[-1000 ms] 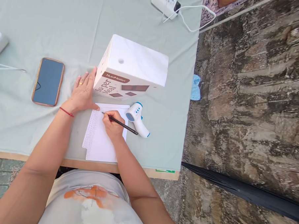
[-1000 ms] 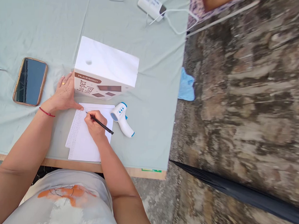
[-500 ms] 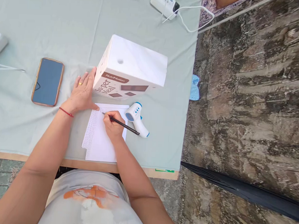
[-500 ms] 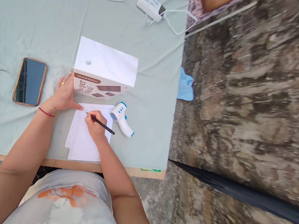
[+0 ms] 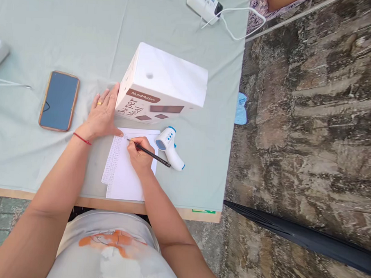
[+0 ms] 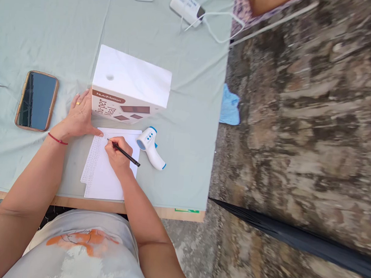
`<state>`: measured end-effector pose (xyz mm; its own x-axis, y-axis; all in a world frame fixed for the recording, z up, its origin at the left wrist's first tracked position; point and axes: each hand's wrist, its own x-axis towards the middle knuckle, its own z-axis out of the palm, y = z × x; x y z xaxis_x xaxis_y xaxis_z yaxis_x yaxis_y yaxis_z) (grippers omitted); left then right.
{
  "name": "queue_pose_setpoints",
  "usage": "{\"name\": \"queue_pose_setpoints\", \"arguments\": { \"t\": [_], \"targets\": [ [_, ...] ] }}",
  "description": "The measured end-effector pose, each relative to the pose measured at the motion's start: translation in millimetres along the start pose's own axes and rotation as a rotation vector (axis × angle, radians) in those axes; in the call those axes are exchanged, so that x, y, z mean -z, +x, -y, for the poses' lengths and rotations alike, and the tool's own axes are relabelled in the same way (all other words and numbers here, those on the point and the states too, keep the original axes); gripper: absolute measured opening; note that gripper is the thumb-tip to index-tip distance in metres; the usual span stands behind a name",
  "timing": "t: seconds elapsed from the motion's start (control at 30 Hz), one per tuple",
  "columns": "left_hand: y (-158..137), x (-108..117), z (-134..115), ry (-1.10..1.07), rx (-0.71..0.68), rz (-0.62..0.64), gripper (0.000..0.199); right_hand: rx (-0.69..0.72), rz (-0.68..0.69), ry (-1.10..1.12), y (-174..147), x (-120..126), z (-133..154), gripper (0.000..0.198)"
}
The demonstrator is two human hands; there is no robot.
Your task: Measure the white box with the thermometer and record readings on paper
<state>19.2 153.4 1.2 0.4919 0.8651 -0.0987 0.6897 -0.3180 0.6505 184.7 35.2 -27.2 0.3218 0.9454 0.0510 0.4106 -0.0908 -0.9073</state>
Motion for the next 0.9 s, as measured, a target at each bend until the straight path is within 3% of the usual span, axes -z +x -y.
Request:
{"name": "queue_pose_setpoints", "arguments": {
  "t": [0.9],
  "targets": [
    [-0.3, 0.6, 0.0, -0.046, 0.006, -0.011, 0.15, 0.003, -0.025, -0.017, -1.6, -2.0, -3.3, 0.011]
  ]
}}
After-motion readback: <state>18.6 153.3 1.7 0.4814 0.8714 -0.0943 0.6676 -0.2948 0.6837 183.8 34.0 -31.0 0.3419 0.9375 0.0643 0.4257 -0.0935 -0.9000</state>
